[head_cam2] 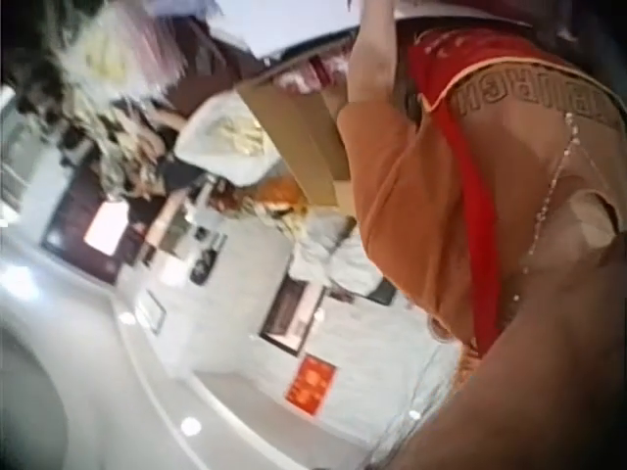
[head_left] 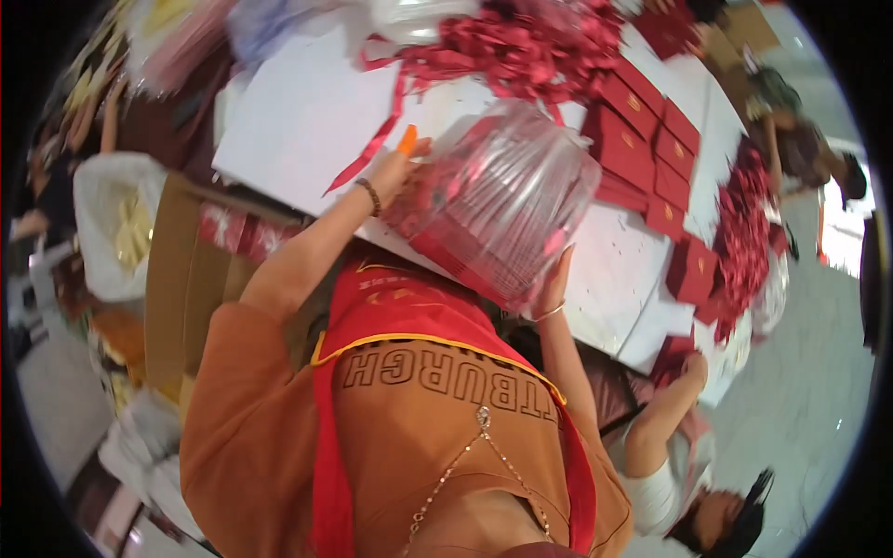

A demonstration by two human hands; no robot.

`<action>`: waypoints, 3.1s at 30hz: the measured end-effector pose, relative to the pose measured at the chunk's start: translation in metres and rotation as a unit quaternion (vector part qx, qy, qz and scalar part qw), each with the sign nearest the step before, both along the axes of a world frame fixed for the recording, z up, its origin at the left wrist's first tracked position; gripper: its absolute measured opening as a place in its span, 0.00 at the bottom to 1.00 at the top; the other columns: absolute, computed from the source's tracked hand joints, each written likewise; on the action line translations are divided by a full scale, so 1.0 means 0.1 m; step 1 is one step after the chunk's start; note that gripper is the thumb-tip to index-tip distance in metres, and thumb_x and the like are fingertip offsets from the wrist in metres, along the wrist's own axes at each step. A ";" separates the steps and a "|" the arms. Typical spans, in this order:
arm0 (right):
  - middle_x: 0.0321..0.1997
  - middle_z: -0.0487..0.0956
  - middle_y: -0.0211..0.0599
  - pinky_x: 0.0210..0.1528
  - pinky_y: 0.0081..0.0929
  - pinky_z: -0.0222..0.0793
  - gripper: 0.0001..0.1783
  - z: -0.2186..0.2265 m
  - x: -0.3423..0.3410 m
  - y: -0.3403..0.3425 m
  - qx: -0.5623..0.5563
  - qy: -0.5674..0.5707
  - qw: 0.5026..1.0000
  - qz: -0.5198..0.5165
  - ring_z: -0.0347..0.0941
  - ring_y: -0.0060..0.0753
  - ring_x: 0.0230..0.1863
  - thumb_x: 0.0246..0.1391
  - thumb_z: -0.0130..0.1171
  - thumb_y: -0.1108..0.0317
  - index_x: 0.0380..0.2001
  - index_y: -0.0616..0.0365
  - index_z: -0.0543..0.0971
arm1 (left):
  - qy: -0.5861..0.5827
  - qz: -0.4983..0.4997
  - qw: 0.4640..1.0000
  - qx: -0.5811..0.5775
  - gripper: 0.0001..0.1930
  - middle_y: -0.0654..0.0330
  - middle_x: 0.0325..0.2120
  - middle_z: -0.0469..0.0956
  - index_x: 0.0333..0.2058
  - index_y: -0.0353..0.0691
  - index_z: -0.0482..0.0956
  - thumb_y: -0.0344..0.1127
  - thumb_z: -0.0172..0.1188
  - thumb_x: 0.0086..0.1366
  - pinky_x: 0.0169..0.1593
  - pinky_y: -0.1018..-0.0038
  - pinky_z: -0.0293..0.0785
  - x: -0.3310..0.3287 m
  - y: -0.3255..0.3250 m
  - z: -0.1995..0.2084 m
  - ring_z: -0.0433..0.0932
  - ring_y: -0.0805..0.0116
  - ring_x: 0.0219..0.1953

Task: Sorting and packing small red paper items into plastic bags.

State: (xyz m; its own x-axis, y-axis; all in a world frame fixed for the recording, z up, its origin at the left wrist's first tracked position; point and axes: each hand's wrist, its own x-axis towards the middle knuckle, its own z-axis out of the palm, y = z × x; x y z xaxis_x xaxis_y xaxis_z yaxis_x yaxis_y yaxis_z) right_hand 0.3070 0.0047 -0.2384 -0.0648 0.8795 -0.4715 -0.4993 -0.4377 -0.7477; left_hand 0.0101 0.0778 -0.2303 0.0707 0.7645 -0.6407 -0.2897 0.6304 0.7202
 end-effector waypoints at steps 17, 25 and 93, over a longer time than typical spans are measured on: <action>0.60 0.56 0.40 0.61 0.34 0.49 0.32 0.36 -0.34 0.19 -0.028 -0.074 0.984 -0.160 0.54 0.39 0.59 0.58 0.33 0.49 0.60 0.59 0.49 | -0.147 -0.026 0.977 0.155 0.23 0.59 0.40 0.68 0.56 0.42 0.55 0.43 0.40 0.64 0.39 0.76 0.67 0.47 0.07 0.07 0.69 0.69 0.36; 0.60 0.56 0.40 0.61 0.33 0.49 0.32 0.34 -0.03 0.62 0.007 -0.077 0.985 -0.152 0.55 0.39 0.59 0.58 0.33 0.50 0.60 0.59 0.49 | -0.342 0.080 0.916 0.196 0.23 0.65 0.40 0.71 0.55 0.44 0.59 0.46 0.42 0.65 0.43 0.78 0.67 0.66 0.42 0.76 0.72 0.70 0.38; 0.64 0.47 0.36 0.61 0.32 0.47 0.34 1.18 -0.15 0.52 0.288 0.048 0.956 0.031 0.50 0.32 0.61 0.58 0.34 0.49 0.60 0.59 0.47 | -0.093 -0.027 0.955 0.282 0.29 0.59 0.60 0.46 0.61 0.48 0.43 0.55 0.31 0.65 0.49 0.75 0.67 0.89 0.00 1.38 0.55 0.69 0.57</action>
State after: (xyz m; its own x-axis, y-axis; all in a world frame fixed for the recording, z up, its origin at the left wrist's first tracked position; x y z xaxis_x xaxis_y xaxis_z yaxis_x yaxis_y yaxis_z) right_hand 0.2918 0.0562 -0.1208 -0.1448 0.9843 0.1010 -0.5643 0.0018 -0.8256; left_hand 0.0987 0.0774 -0.0925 0.1921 0.9761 -0.1015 -0.4233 0.1758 0.8888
